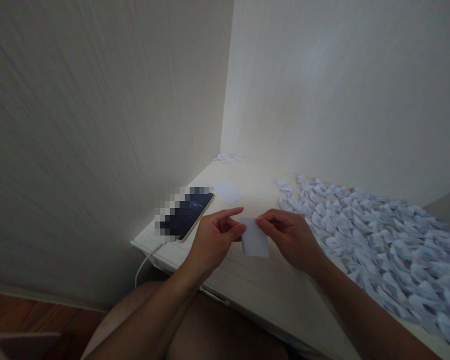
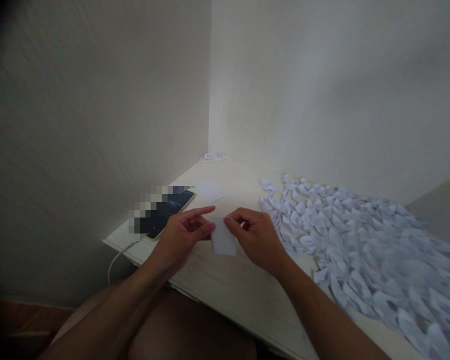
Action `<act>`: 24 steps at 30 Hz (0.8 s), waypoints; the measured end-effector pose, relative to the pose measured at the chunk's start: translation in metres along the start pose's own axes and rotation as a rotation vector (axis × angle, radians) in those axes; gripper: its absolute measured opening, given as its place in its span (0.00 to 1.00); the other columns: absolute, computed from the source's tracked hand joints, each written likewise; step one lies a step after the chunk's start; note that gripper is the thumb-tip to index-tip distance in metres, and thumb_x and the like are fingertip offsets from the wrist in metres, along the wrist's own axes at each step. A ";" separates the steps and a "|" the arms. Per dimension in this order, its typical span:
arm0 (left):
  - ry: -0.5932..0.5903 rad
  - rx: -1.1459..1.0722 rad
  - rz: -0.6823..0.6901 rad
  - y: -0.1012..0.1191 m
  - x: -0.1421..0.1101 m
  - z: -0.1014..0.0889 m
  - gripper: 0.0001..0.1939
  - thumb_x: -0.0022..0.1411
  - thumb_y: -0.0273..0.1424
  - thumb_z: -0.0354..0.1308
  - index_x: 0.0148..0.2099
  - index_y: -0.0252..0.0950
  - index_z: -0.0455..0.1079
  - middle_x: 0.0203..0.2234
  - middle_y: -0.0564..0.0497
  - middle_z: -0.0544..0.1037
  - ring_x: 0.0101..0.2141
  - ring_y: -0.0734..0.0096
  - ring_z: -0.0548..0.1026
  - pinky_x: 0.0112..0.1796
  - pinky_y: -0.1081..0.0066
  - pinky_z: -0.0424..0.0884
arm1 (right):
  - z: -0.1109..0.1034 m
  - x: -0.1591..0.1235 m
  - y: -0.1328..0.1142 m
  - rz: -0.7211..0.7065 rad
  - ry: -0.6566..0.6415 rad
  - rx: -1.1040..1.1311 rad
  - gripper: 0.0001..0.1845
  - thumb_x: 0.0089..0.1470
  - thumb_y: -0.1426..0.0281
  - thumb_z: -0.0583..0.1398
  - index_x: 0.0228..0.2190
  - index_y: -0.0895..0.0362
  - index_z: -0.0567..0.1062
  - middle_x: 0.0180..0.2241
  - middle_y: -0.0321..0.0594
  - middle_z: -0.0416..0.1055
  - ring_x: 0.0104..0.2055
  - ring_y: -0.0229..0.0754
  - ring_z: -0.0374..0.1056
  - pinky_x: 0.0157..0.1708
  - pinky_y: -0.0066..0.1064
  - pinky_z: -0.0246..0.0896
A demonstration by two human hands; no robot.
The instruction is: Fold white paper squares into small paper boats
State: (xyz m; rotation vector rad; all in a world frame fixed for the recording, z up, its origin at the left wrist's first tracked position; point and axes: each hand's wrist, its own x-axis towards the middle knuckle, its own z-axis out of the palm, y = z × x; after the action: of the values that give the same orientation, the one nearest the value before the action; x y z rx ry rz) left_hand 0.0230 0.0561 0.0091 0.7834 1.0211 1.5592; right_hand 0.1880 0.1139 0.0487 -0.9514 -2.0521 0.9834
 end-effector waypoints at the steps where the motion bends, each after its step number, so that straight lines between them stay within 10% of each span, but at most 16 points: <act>1: -0.004 0.005 0.007 0.000 0.000 0.000 0.26 0.46 0.29 0.74 0.50 0.32 0.78 0.24 0.53 0.79 0.27 0.72 0.77 0.34 0.67 0.80 | 0.000 0.000 0.000 -0.002 0.002 0.000 0.14 0.56 0.62 0.61 0.23 0.56 0.77 0.20 0.35 0.71 0.21 0.36 0.61 0.22 0.28 0.55; 24: -0.114 0.083 -0.049 0.004 -0.001 -0.004 0.34 0.49 0.26 0.72 0.58 0.29 0.66 0.23 0.58 0.76 0.26 0.77 0.74 0.33 0.73 0.70 | -0.003 0.002 0.000 -0.042 0.110 0.047 0.12 0.54 0.63 0.62 0.23 0.57 0.78 0.17 0.31 0.65 0.20 0.34 0.58 0.21 0.26 0.52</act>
State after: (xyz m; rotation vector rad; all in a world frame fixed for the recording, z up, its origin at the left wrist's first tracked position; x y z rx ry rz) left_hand 0.0185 0.0541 0.0111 0.8880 1.0187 1.4215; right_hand 0.1891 0.1170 0.0503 -0.9133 -1.9419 0.9328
